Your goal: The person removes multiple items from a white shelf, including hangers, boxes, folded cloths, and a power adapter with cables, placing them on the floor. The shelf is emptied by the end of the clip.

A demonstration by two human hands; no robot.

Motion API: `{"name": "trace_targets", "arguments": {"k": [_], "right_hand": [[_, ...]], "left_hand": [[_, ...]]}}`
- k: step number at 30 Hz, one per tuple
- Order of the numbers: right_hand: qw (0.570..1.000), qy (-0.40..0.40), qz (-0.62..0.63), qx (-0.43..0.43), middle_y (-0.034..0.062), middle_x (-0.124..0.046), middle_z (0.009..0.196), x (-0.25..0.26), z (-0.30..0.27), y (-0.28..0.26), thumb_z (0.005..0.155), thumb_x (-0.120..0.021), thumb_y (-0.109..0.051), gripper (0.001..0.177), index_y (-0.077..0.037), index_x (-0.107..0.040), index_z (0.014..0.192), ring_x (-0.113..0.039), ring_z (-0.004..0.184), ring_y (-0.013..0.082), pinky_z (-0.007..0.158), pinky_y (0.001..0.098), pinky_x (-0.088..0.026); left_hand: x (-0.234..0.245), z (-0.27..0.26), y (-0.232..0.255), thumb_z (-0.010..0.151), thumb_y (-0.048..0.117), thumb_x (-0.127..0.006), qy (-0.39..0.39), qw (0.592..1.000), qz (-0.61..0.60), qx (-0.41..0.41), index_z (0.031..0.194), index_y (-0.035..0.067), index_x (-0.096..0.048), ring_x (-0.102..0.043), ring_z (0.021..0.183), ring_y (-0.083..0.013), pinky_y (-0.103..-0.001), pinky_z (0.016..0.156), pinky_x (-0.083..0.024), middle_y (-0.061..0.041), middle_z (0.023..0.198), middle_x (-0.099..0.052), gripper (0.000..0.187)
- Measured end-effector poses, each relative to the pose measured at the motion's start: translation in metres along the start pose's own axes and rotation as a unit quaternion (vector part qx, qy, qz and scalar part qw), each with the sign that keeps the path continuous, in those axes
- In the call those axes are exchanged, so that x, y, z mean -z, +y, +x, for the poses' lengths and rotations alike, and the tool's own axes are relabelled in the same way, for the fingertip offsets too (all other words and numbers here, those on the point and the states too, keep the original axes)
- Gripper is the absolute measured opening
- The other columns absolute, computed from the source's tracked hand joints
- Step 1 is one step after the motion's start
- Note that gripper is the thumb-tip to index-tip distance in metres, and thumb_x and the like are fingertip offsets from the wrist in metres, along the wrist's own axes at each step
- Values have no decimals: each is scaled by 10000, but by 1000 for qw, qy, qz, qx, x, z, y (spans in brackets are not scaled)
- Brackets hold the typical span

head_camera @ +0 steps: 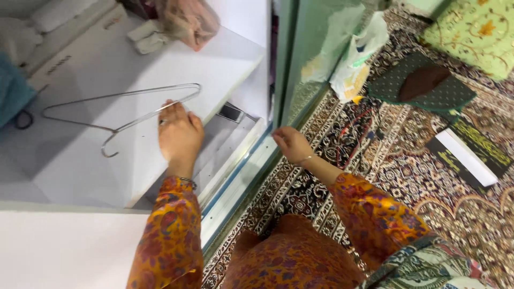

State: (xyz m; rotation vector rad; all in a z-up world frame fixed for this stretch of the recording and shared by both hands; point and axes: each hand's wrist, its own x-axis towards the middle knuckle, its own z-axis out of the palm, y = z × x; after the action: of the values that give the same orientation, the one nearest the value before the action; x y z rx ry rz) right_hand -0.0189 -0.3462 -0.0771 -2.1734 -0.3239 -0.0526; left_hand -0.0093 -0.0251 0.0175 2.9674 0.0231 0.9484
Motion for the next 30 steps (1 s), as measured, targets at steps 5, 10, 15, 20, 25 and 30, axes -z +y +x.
{"name": "trace_targets", "arguments": {"k": [5, 10, 15, 20, 25, 30], "right_hand": [[972, 66, 29, 222, 135, -692, 1140, -26, 59, -110, 1008, -630, -154, 117, -72, -671, 1081, -677, 1049, 329, 899, 403, -569], [927, 90, 2, 364, 165, -663, 1241, -48, 104, -181, 938, -618, -41, 225, -92, -633, 1156, -600, 1167, 372, 1012, 442, -483], [949, -7, -26, 315, 112, -699, 1149, -80, 150, -176, 946, -598, -69, 324, -102, -587, 1269, -633, 1133, 345, 982, 469, -491], [932, 11, -110, 346, 124, -670, 980, -73, 149, -188, 930, -679, -161, 159, -133, -674, 1087, -599, 972, 380, 856, 486, -476], [936, 30, -76, 344, 134, -619, 860, -60, 135, -194, 915, -742, -260, 141, -121, -720, 934, -587, 862, 362, 791, 465, -479], [959, 92, -6, 268, 106, -643, 774, -50, 111, -186, 984, -707, -300, 218, -90, -708, 926, -605, 650, 234, 597, 363, -477]], "left_hand": [[-5, 1, 0, 1004, 274, -475, 6, 1000, 8, 5, 1308, -99, -626, -559, 1304, -407, -456, 1137, -392, -295, 1390, -608, 504], [2, 1, 2, 1002, 277, -485, 10, 1000, 12, 3, 1286, -93, -634, -575, 1303, -381, -440, 1163, -393, -277, 1368, -620, 490], [-2, 2, 4, 969, 278, -523, 11, 1000, 15, 5, 1254, -71, -637, -578, 1290, -377, -443, 1138, -400, -262, 1355, -630, 465], [-1, 3, 3, 986, 276, -518, 9, 1000, 3, 19, 1251, -65, -632, -574, 1306, -369, -449, 1152, -398, -261, 1355, -632, 447], [-1, 2, 2, 978, 289, -522, -4, 1000, -5, 15, 1241, -55, -632, -566, 1307, -377, -463, 1146, -392, -261, 1342, -632, 448], [-2, 3, 4, 978, 284, -486, -27, 999, -6, 27, 1325, -86, -599, -549, 1332, -363, -461, 1149, -382, -245, 1372, -616, 520]]}}
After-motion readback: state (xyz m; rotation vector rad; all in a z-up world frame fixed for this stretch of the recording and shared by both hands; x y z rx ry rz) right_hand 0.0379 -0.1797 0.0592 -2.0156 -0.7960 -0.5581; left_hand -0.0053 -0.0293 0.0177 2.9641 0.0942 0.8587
